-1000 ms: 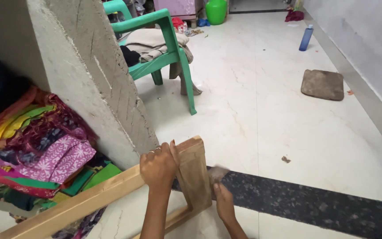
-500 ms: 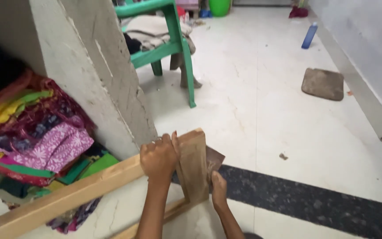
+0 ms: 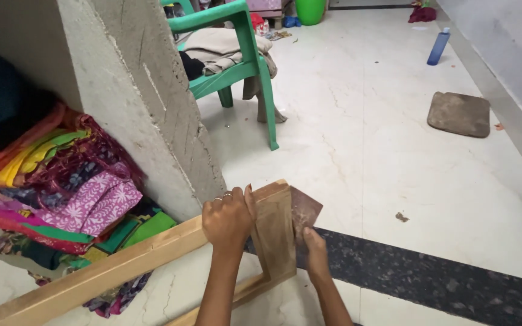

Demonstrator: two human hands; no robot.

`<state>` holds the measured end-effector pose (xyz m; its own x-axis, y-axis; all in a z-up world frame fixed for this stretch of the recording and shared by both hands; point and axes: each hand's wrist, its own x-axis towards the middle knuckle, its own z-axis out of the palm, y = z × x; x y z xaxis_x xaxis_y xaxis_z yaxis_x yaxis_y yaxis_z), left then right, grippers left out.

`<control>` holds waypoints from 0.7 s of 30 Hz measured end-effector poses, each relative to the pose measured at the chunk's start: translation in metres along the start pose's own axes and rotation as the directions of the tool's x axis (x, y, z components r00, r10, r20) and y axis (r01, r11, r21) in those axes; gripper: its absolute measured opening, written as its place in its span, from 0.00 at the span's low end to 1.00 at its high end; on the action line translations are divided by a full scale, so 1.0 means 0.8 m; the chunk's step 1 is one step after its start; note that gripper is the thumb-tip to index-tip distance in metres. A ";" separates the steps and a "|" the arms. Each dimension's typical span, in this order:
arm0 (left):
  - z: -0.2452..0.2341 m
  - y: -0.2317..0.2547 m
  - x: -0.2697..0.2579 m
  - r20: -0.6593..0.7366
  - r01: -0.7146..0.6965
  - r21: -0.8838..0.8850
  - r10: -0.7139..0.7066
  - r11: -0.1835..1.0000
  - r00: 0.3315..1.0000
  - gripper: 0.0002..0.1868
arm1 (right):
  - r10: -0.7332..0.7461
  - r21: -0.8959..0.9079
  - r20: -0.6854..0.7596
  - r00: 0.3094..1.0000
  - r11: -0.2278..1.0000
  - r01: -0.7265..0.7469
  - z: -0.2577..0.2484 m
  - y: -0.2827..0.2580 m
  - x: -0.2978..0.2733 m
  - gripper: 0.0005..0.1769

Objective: The recorder uses a piece of sandpaper to smooth the surface of a large rectangular wooden frame while sitting on the floor.

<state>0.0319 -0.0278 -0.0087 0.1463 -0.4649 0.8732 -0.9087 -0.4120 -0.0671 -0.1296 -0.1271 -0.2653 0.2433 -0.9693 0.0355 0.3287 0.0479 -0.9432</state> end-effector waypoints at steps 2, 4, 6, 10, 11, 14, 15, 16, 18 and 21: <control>0.002 -0.002 0.003 0.003 -0.004 0.007 0.004 1.000 1.000 0.22 | 0.001 0.135 0.032 0.999 0.991 -0.005 0.003 -0.049 -0.011 0.21; 0.004 -0.001 0.005 0.008 -0.004 0.004 0.004 1.000 1.000 0.22 | -0.003 0.260 0.059 0.998 0.966 -0.012 -0.005 -0.090 -0.020 0.21; 0.004 -0.002 0.008 0.027 -0.007 0.023 0.006 1.000 1.000 0.22 | 0.025 0.446 0.142 0.989 0.891 -0.087 -0.016 -0.124 -0.026 0.26; 0.005 -0.001 0.005 0.043 -0.011 0.030 0.009 1.000 0.999 0.22 | 0.155 0.409 0.139 0.978 0.890 -0.199 -0.036 -0.118 -0.019 0.28; 0.004 -0.001 0.004 0.054 -0.010 0.033 0.008 0.999 0.999 0.23 | 0.171 0.352 0.063 0.983 0.918 -0.182 -0.038 -0.111 -0.017 0.26; -0.001 0.003 0.004 0.061 -0.014 0.045 0.011 0.999 0.998 0.23 | 0.183 0.114 -0.138 0.973 0.979 -0.168 -0.033 -0.116 -0.023 0.22; -0.004 0.004 0.005 0.059 -0.012 0.052 0.009 0.999 0.998 0.22 | 0.160 -0.072 -0.259 0.952 0.980 -0.185 -0.028 -0.122 -0.025 0.21; -0.005 0.005 0.006 0.048 -0.014 0.058 0.011 0.998 0.999 0.22 | 0.154 -0.066 -0.252 0.955 0.982 -0.176 -0.025 -0.113 -0.023 0.21; -0.009 0.007 0.006 0.022 -0.012 0.055 0.011 0.998 1.000 0.21 | -0.066 -0.465 -0.278 0.958 0.882 -0.074 -0.018 -0.093 -0.022 0.21; -0.011 0.008 0.002 0.019 -0.005 0.038 0.004 0.999 1.000 0.21 | -0.128 -0.575 -0.087 0.988 0.816 0.055 0.014 -0.104 -0.030 0.24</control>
